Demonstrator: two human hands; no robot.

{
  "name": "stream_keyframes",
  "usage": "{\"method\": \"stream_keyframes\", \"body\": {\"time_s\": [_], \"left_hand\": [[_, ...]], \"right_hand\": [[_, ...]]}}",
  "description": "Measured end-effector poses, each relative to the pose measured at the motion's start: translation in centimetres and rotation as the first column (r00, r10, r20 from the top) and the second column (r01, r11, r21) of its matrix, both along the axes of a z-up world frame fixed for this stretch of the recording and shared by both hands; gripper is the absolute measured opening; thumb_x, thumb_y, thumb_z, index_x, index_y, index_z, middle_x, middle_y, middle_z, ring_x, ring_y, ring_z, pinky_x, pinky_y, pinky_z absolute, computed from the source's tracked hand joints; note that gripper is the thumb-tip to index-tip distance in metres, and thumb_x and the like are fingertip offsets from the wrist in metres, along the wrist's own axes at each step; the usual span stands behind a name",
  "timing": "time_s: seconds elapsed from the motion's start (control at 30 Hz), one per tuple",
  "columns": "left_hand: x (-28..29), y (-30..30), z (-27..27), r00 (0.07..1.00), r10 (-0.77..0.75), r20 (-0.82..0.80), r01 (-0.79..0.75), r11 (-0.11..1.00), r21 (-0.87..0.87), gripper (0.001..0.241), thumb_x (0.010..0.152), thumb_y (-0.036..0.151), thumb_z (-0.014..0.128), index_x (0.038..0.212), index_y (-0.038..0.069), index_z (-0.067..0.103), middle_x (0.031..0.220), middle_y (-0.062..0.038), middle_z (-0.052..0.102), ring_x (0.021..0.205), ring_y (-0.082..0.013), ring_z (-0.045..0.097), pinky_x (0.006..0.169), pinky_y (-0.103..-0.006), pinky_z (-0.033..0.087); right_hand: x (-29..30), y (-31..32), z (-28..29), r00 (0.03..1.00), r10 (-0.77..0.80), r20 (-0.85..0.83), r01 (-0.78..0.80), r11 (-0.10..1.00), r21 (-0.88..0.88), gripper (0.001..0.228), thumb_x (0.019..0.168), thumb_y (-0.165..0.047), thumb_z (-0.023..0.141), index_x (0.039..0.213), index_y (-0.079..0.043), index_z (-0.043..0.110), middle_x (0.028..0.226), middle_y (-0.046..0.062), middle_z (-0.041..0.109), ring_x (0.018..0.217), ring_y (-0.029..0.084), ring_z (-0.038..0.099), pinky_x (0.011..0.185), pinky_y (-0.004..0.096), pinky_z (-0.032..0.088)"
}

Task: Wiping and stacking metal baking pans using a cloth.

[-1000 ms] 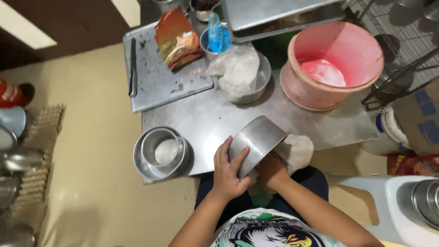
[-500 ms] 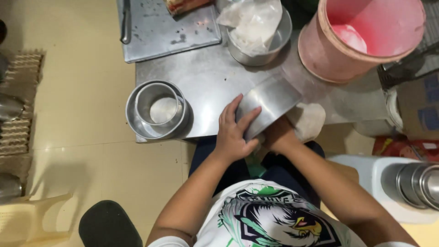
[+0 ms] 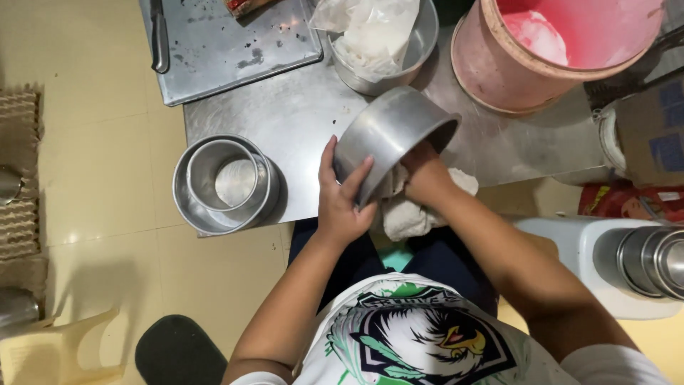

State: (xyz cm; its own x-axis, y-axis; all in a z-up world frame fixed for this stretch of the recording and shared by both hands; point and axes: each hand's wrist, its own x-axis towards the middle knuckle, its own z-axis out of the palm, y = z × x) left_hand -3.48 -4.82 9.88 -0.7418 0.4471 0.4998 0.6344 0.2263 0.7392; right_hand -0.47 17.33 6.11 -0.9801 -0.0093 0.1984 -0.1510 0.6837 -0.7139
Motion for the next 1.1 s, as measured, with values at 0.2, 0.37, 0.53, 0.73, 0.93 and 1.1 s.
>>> {"method": "stream_keyframes", "body": {"time_s": [0.2, 0.37, 0.53, 0.73, 0.93, 1.1], "left_hand": [[0.4, 0.9, -0.2, 0.995, -0.032, -0.095, 0.020, 0.992, -0.125, 0.085, 0.068, 0.019, 0.085, 0.145, 0.037, 0.054, 0.165, -0.025, 0.023, 0.148, -0.0487, 0.037, 0.120, -0.0555, 0.039], [0.2, 0.9, 0.2, 0.997, -0.011, -0.081, -0.002, 0.987, -0.162, 0.083, 0.071, 0.022, 0.089, 0.145, 0.038, 0.055, 0.165, -0.024, 0.023, 0.149, -0.0486, 0.036, 0.121, -0.0564, 0.040], [0.4, 0.8, 0.0, 0.998, -0.039, -0.042, 0.032, 0.986, -0.163, 0.086, 0.067, 0.022, 0.090, 0.144, 0.037, 0.055, 0.164, -0.025, 0.022, 0.149, -0.0499, 0.035, 0.119, -0.0560, 0.041], [0.4, 0.7, -0.3, 0.999, -0.030, -0.020, 0.026, 0.984, -0.179, 0.087, 0.067, 0.018, 0.090, 0.145, 0.035, 0.054, 0.164, -0.024, 0.022, 0.149, -0.0497, 0.035, 0.120, -0.0564, 0.041], [0.4, 0.8, -0.1, 0.999, -0.027, -0.045, 0.020, 0.988, -0.155, 0.089, 0.069, 0.015, 0.089, 0.147, 0.035, 0.051, 0.165, -0.022, 0.021, 0.151, -0.0481, 0.035, 0.121, -0.0552, 0.042], [0.3, 0.9, -0.3, 0.999, -0.022, -0.043, 0.016, 0.989, -0.144, 0.088, 0.072, 0.014, 0.089, 0.148, 0.037, 0.049, 0.166, -0.022, 0.020, 0.151, -0.0477, 0.034, 0.122, -0.0543, 0.043]], "right_hand": [[-0.1, 2.1, 0.6, 0.983, 0.112, 0.143, -0.147, 0.953, 0.266, 0.087, 0.064, -0.029, 0.085, 0.142, -0.004, 0.054, 0.146, 0.024, 0.052, 0.134, 0.043, 0.048, 0.112, 0.047, 0.037], [8.6, 4.8, 6.3, 1.000, -0.012, 0.008, 0.009, 0.967, 0.256, 0.074, 0.074, -0.036, 0.083, 0.137, -0.005, 0.059, 0.140, 0.022, 0.058, 0.132, 0.041, 0.052, 0.111, 0.049, 0.039], [22.3, 7.8, 0.4, 0.855, -0.118, 0.506, 0.127, 0.992, 0.017, 0.048, 0.087, -0.033, 0.075, 0.127, -0.009, 0.069, 0.126, 0.012, 0.073, 0.118, 0.028, 0.067, 0.103, 0.040, 0.051], [38.2, 8.1, -9.0, 0.331, 0.498, 0.802, 0.065, 0.836, -0.546, 0.050, 0.083, -0.037, 0.078, 0.123, -0.007, 0.074, 0.122, 0.007, 0.081, 0.109, 0.021, 0.073, 0.095, 0.035, 0.058], [30.9, 5.9, -2.4, 0.509, 0.779, 0.368, -0.140, 0.496, -0.857, 0.062, 0.075, -0.025, 0.087, 0.125, 0.005, 0.065, 0.121, 0.017, 0.073, 0.108, 0.024, 0.062, 0.092, 0.038, 0.052], [30.0, 6.6, -0.6, 0.327, 0.602, 0.728, -0.103, 0.789, -0.606, 0.039, 0.084, -0.030, 0.081, 0.115, -0.007, 0.078, 0.113, 0.008, 0.083, 0.104, 0.018, 0.074, 0.093, 0.033, 0.057]]}}
